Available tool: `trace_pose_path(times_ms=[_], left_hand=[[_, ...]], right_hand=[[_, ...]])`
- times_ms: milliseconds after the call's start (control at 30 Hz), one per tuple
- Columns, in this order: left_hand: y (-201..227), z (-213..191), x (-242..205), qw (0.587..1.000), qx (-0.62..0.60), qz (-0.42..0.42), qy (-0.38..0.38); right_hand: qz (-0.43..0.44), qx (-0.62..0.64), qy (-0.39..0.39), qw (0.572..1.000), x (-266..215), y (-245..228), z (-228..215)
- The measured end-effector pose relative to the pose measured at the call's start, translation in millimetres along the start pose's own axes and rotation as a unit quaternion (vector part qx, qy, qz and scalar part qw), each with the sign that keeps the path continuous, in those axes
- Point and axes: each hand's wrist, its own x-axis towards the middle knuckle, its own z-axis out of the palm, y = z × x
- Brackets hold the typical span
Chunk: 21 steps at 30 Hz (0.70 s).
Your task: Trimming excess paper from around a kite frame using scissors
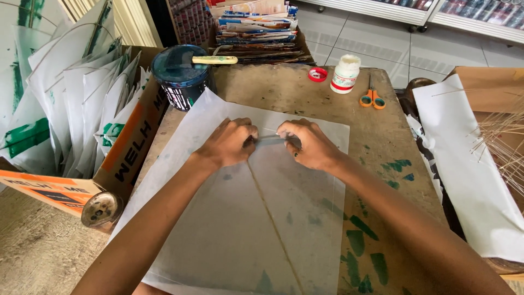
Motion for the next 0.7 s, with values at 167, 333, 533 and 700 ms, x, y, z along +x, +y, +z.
trace_pose_path(times_ms=[167,333,533,700], left_hand=[[7,-6,-9,1.000,0.000,-0.003,-0.015],[25,-19,6,0.999,0.030,0.016,-0.015],[75,6,100,1.000,-0.024,0.001,-0.002],[111,73,207,0.999,-0.037,0.004,-0.002]], right_hand=[[0.001,0.010,-0.018,1.000,-10,-16,-1],[0.034,0.000,0.000,0.999,-13,-6,-24],[0.188,-0.092,0.138,0.968,-5,131,-76],[0.275,-0.186,0.178,0.926,-3,234,-120]])
